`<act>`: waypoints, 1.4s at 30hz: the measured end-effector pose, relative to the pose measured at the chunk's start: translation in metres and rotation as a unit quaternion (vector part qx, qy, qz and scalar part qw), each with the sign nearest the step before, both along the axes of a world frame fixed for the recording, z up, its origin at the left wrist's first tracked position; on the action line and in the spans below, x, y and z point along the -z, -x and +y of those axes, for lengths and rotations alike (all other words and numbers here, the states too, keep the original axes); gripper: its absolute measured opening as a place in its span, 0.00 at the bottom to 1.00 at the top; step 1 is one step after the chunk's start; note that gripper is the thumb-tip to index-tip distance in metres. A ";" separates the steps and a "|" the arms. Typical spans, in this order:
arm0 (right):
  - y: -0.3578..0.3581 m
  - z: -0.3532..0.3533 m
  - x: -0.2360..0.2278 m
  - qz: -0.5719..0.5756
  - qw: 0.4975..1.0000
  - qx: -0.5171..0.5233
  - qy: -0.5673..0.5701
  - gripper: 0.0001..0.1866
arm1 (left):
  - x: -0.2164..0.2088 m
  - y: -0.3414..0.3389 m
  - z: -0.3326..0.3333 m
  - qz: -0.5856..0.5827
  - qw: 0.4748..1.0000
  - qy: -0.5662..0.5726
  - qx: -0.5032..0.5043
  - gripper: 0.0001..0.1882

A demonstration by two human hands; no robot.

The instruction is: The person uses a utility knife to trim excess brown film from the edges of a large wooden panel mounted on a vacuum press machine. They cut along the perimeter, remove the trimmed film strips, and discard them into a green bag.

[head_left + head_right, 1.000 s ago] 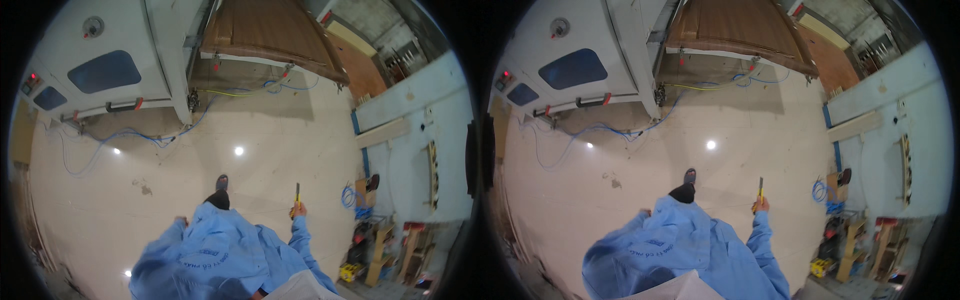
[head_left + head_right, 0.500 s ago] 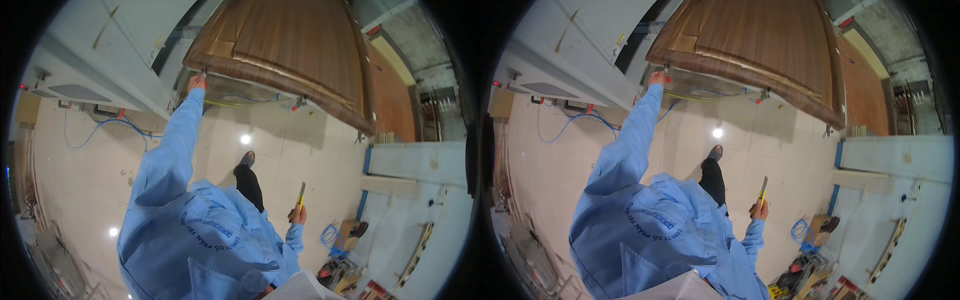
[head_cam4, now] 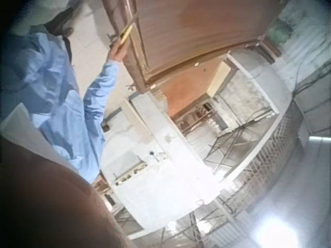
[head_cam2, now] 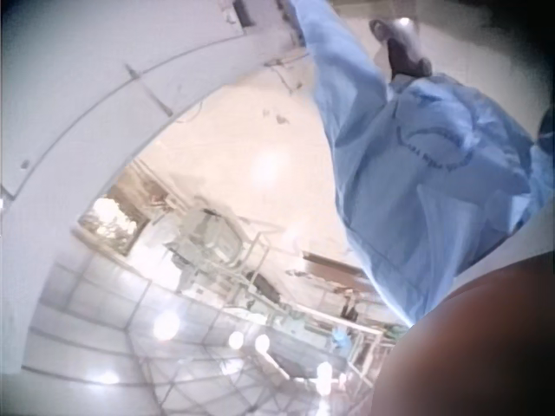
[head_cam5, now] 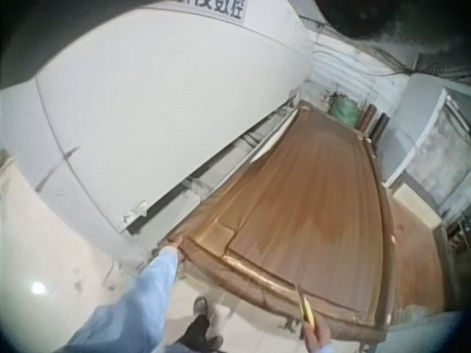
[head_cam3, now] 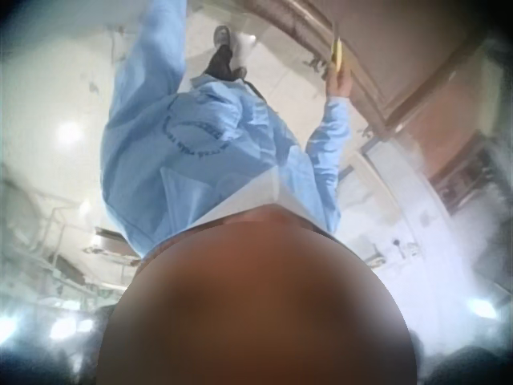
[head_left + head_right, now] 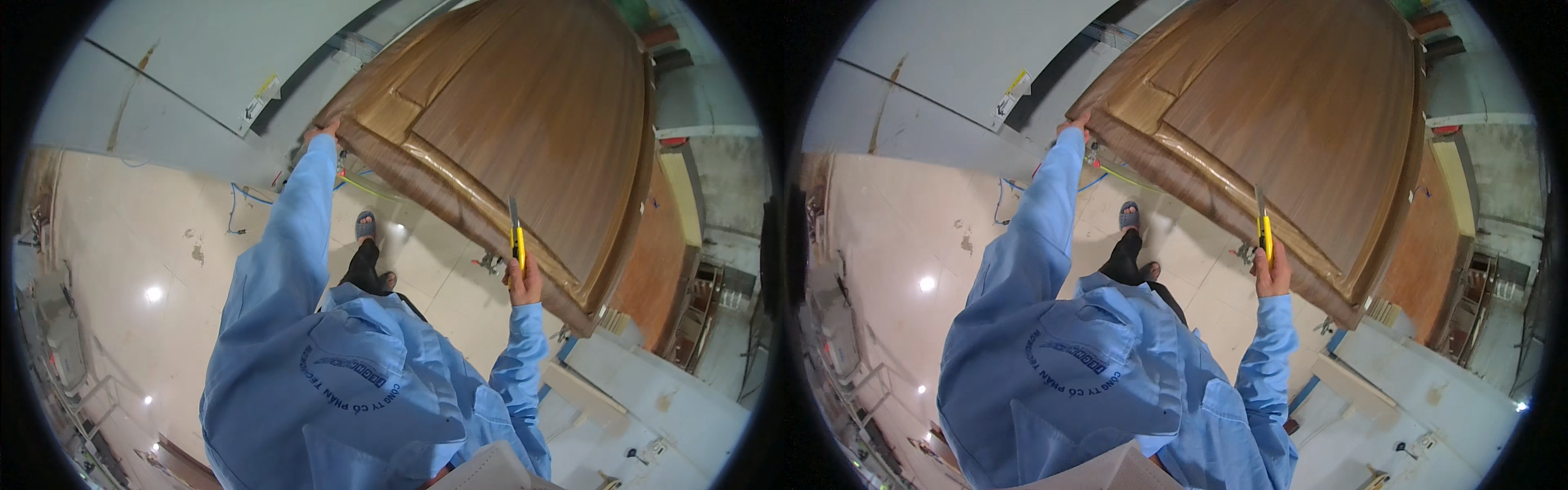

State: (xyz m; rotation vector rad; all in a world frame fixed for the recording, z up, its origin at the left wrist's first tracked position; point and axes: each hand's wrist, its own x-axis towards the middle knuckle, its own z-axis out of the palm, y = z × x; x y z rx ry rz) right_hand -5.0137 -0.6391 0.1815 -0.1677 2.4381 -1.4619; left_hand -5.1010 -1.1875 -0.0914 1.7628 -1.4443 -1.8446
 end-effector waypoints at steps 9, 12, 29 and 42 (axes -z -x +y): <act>0.119 -0.107 0.003 -0.006 0.986 -0.143 -0.083 0.19 | 0.012 -0.015 -0.021 -0.073 0.962 0.248 0.088 0.28; 0.164 -0.154 -0.015 0.067 0.959 -0.248 -0.122 0.20 | -0.009 -0.023 -0.033 0.094 0.973 0.175 0.119 0.25; 0.269 -0.311 0.025 0.127 0.922 -0.357 -0.085 0.22 | -0.133 0.053 0.008 -0.174 0.856 0.349 0.340 0.20; 0.257 -0.359 0.010 0.287 0.860 -0.398 -0.139 0.20 | -0.189 0.055 -0.015 -0.093 0.874 0.313 0.360 0.16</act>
